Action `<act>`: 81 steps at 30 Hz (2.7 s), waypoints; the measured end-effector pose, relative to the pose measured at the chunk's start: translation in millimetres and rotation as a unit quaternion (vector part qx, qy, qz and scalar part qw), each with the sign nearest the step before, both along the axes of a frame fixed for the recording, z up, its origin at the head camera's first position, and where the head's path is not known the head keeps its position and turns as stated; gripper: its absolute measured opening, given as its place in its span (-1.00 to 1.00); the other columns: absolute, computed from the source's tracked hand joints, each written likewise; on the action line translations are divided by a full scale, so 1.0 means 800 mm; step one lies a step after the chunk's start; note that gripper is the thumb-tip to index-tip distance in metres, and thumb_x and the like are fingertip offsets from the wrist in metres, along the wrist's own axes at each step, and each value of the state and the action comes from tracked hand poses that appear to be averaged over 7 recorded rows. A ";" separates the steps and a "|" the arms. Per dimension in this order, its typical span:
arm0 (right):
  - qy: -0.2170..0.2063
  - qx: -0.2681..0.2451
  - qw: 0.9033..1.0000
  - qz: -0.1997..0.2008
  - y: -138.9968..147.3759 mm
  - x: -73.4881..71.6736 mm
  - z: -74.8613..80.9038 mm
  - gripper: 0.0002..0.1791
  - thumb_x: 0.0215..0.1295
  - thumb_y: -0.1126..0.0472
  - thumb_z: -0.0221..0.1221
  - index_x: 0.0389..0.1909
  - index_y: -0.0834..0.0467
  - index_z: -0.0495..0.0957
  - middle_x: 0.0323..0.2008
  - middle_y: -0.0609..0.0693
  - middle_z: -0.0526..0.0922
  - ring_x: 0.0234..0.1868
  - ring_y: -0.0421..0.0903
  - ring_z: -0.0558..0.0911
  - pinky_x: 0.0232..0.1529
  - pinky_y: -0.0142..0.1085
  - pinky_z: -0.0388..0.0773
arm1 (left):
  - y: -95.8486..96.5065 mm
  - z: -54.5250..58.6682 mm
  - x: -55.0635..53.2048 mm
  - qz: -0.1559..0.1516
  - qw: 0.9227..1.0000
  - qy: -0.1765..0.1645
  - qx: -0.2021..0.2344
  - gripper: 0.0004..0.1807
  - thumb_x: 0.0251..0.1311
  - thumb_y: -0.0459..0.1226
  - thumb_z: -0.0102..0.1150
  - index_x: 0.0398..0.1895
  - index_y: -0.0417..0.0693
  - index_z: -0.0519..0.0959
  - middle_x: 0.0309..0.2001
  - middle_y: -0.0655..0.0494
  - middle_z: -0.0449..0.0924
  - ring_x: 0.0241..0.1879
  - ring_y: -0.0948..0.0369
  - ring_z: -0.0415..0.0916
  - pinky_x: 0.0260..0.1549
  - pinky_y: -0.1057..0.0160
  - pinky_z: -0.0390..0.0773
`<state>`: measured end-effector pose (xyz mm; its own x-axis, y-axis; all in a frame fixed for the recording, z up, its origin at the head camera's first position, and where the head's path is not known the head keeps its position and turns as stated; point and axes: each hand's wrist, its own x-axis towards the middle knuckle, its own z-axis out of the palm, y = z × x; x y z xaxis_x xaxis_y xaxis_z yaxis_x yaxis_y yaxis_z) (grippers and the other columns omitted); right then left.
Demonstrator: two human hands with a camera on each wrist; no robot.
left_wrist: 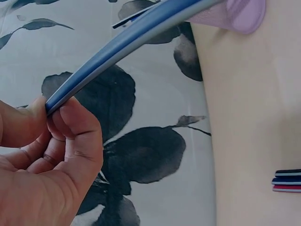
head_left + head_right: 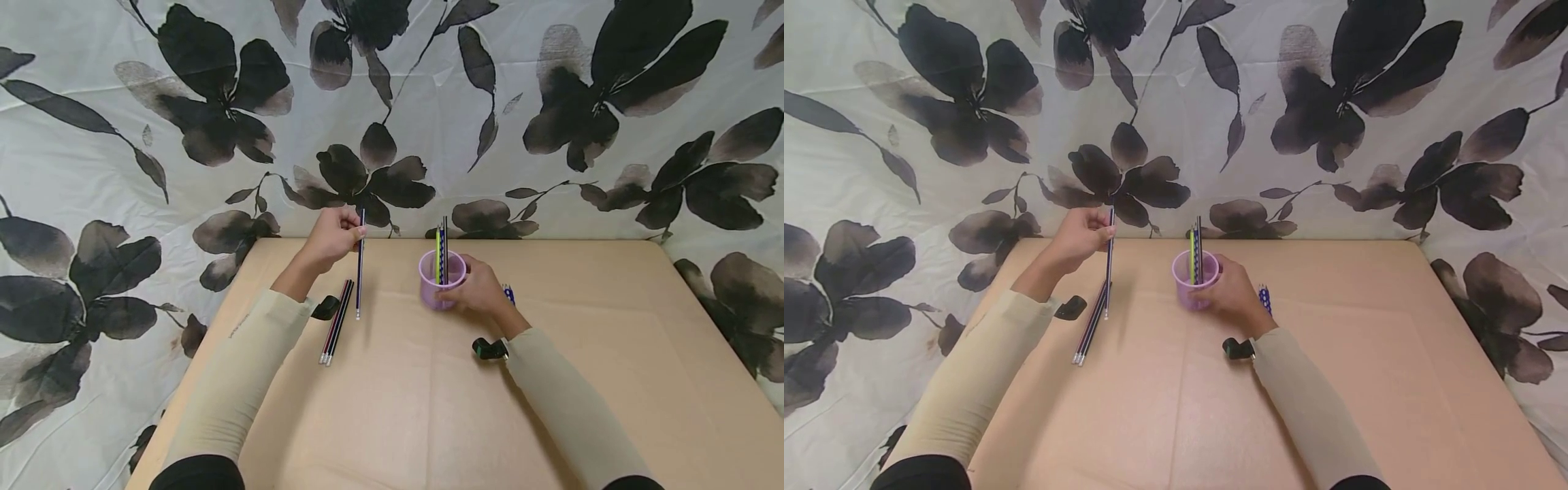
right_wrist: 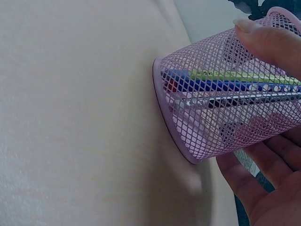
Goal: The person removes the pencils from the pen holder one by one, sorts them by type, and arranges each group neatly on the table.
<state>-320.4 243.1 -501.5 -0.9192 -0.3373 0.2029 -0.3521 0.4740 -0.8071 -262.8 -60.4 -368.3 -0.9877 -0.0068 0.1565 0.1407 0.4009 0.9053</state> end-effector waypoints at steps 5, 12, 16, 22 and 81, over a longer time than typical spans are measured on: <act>0.001 0.012 1.000 -0.008 0.000 0.001 -0.001 0.00 -0.18 0.03 0.70 0.34 0.22 0.48 0.15 0.17 0.68 0.20 0.15 0.61 0.33 0.09 0.59 | -0.006 -0.010 0.000 -0.001 1.000 -0.010 -0.012 -0.89 0.44 -0.44 0.18 -0.15 -0.41 0.55 -0.34 -0.02 0.50 -0.36 0.14 0.52 -0.24 0.24 0.78; -0.001 0.011 1.000 -0.011 -0.001 0.000 -0.002 -0.01 -0.18 0.03 0.70 0.33 0.20 0.48 0.15 0.15 0.67 0.19 0.14 0.61 0.32 0.08 0.60 | -0.013 -0.024 -0.002 -0.001 0.999 -0.040 -0.010 -0.87 0.43 -0.44 0.19 -0.13 -0.43 0.55 -0.31 -0.04 0.56 -0.43 0.21 0.53 -0.31 0.32 0.77; 0.000 0.002 1.000 -0.008 -0.003 0.001 -0.001 -0.01 -0.18 0.05 0.70 0.33 0.21 0.48 0.16 0.15 0.68 0.20 0.15 0.62 0.32 0.08 0.60 | -0.018 -0.032 -0.003 0.005 0.999 -0.048 -0.009 -0.88 0.43 -0.45 0.18 -0.13 -0.43 0.54 -0.29 -0.06 0.55 -0.43 0.22 0.53 -0.39 0.40 0.72; -0.003 0.002 1.000 -0.007 -0.001 0.004 0.000 0.02 -0.18 0.05 0.70 0.37 0.20 0.47 0.18 0.16 0.67 0.22 0.16 0.62 0.34 0.09 0.59 | -0.022 -0.045 -0.001 0.015 0.998 -0.061 -0.018 -0.87 0.44 -0.43 0.19 -0.11 -0.42 0.55 -0.23 -0.09 0.53 -0.38 0.22 0.53 -0.38 0.38 0.72; -0.009 -0.003 1.000 -0.003 0.000 0.004 -0.001 0.01 -0.16 0.08 0.70 0.38 0.17 0.47 0.20 0.14 0.67 0.23 0.15 0.62 0.34 0.08 0.59 | -0.055 -0.143 -0.006 0.080 0.985 -0.152 0.002 -0.78 0.27 -0.35 0.42 -0.12 -0.35 0.74 -0.13 -0.17 0.73 -0.41 0.26 0.67 -0.37 0.36 0.77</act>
<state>-317.4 243.1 -502.6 -0.9250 -0.3303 0.1877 -0.3340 0.4714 -0.8163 -267.5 -104.1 -482.5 -0.9751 -0.1660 -0.1472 -0.2023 0.3927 0.8971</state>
